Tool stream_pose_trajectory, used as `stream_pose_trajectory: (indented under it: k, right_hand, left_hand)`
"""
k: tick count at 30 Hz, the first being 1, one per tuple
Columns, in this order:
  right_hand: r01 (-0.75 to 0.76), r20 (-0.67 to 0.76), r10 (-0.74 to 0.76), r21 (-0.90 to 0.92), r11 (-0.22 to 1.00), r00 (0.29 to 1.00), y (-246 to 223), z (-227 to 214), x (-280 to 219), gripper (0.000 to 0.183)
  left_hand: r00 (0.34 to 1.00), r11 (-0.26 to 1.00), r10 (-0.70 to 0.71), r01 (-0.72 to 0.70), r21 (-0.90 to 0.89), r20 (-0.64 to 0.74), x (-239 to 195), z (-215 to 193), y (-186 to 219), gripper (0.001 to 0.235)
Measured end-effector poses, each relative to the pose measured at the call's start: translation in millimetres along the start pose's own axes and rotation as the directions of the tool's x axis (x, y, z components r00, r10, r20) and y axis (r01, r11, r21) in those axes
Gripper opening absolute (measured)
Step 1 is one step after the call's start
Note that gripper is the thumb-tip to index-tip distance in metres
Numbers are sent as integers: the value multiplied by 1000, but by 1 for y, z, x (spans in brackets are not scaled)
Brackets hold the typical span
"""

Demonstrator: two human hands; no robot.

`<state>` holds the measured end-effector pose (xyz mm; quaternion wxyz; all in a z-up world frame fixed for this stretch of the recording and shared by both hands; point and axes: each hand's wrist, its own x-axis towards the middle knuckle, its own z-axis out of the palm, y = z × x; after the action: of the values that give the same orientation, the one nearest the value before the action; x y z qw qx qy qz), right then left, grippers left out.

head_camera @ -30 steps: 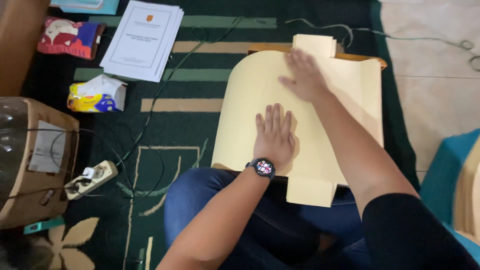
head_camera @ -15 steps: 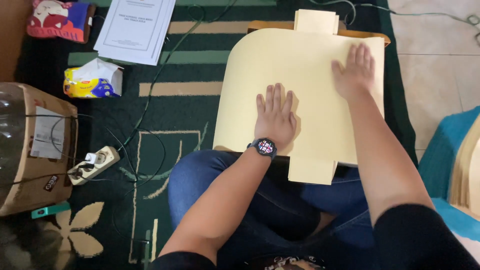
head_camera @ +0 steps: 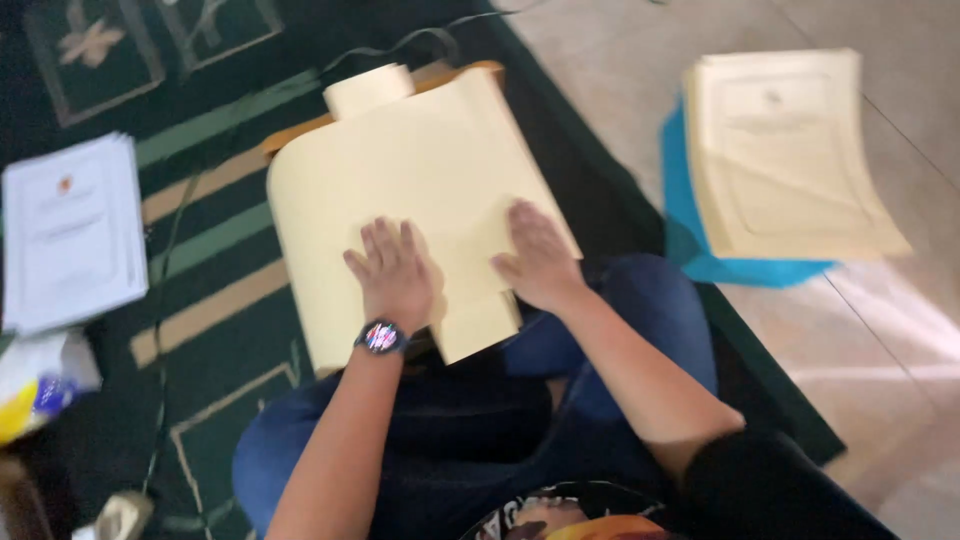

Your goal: Folding yellow cardstock folders along pre-scored lines and stacking them.

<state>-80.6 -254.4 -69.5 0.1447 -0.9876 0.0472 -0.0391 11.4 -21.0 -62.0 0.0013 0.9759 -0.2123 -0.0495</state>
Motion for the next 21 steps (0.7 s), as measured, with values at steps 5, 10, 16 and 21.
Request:
stream_pose_trajectory:
  k: [5,10,16,21]
  right_hand:
    - [23,-99,30,489,872,995,39,-19,-5,48]
    - [-50,-359,304,571,819,883,128,-80,-45,21]
    - [-592,-169,567,-253,765,806,296,-81,-88,62]
    - [-553,339,593,-217,805,730,318,-109,-99,95]
  left_hand:
    - [970,985,169,-161,-60,176,1,-16,69,63]
    - [949,970,223,-194,-145,221,14,-26,124,62]
    - [949,975,214,-195,-102,229,4,-43,130,67]
    - [954,980,191,-171,-103,231,5,-47,136,67]
